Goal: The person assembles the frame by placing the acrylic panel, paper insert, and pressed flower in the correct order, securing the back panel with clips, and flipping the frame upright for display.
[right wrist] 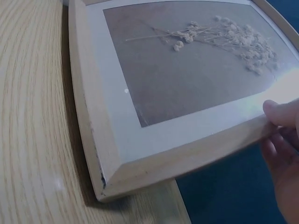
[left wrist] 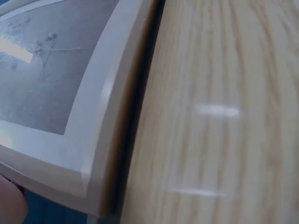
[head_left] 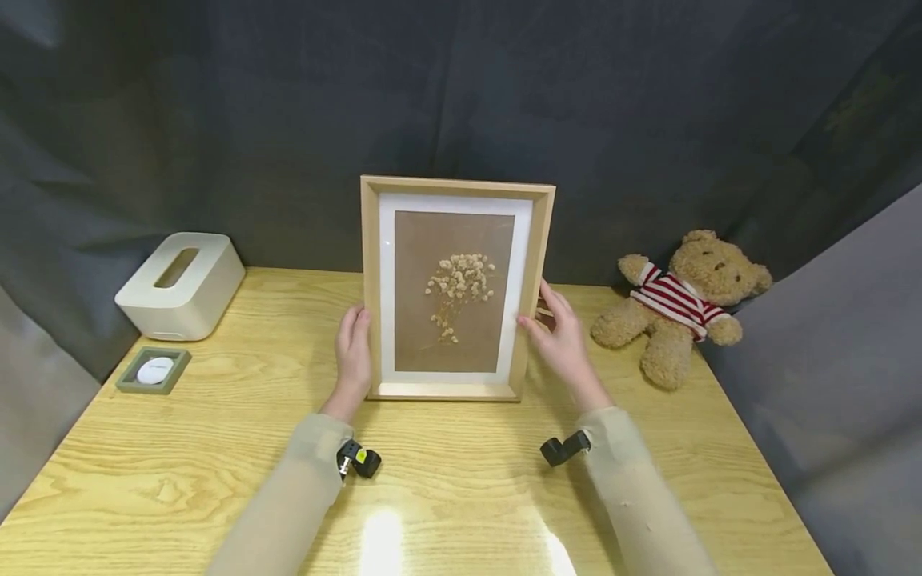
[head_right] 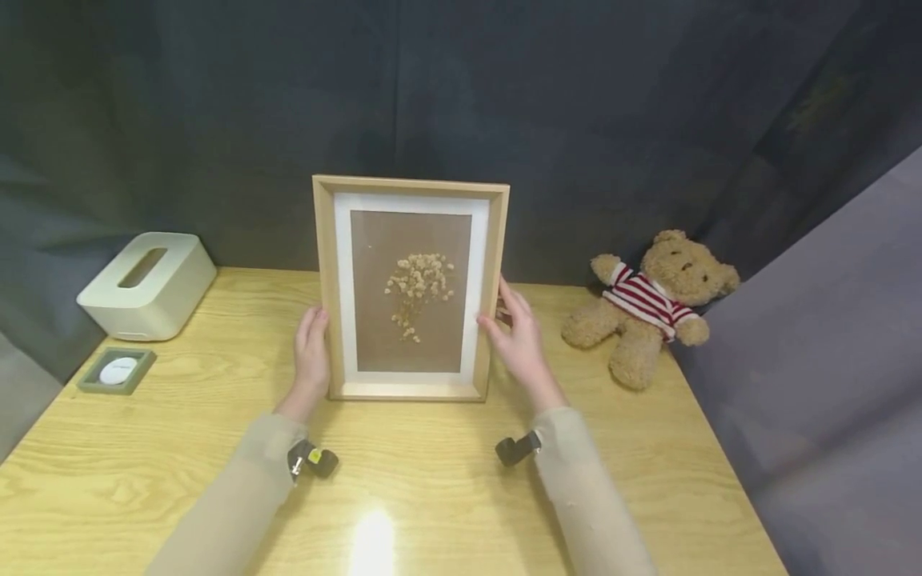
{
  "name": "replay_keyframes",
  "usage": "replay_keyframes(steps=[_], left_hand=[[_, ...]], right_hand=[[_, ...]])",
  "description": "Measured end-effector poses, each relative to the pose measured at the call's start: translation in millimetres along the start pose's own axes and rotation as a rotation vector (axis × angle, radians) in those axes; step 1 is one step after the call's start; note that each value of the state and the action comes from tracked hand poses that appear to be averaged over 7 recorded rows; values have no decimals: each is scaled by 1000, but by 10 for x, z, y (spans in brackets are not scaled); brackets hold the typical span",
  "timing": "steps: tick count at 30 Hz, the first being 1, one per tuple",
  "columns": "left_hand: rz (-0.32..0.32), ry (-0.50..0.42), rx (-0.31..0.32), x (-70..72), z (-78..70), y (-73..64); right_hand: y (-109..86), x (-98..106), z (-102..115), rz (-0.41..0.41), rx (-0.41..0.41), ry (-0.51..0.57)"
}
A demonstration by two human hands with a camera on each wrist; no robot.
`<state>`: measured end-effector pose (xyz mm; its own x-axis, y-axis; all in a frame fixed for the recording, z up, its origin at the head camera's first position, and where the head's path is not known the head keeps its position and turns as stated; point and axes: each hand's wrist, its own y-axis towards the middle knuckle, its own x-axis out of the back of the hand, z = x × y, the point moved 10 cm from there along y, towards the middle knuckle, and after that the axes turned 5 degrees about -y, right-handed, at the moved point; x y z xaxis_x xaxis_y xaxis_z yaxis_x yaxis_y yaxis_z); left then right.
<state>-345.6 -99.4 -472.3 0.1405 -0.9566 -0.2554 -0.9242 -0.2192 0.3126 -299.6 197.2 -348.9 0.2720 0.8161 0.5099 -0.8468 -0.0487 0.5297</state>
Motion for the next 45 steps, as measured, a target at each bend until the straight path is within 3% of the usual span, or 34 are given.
replay_keyframes(steps=[4,8,12,15,19,29,37,40,45], left_hand=[[-23,20,12,59,53,-26],[-25,18,-18,92,21,-20],[-12,13,-4,107,-3,-22],[-3,34,-2,90,-155,-74],[-1,57,-46,62,-368,-132],[-67,-20,-153,176,-410,-139],[-84,-15,-125,213,-386,-108],[-79,-17,-106,212,-369,-96],[-82,-1,-64,218,-350,-93]], right_hand=[[-27,14,-34,19,-35,53],[-43,18,-80,49,-86,88],[-45,25,-144,68,-165,91],[-45,17,-181,91,-214,63],[-51,4,-180,125,-229,6],[-60,-52,-176,208,-230,-47],[-62,-66,-281,269,-242,-15],[-75,-100,-451,276,-237,-17],[-97,-107,-465,274,-252,23]])
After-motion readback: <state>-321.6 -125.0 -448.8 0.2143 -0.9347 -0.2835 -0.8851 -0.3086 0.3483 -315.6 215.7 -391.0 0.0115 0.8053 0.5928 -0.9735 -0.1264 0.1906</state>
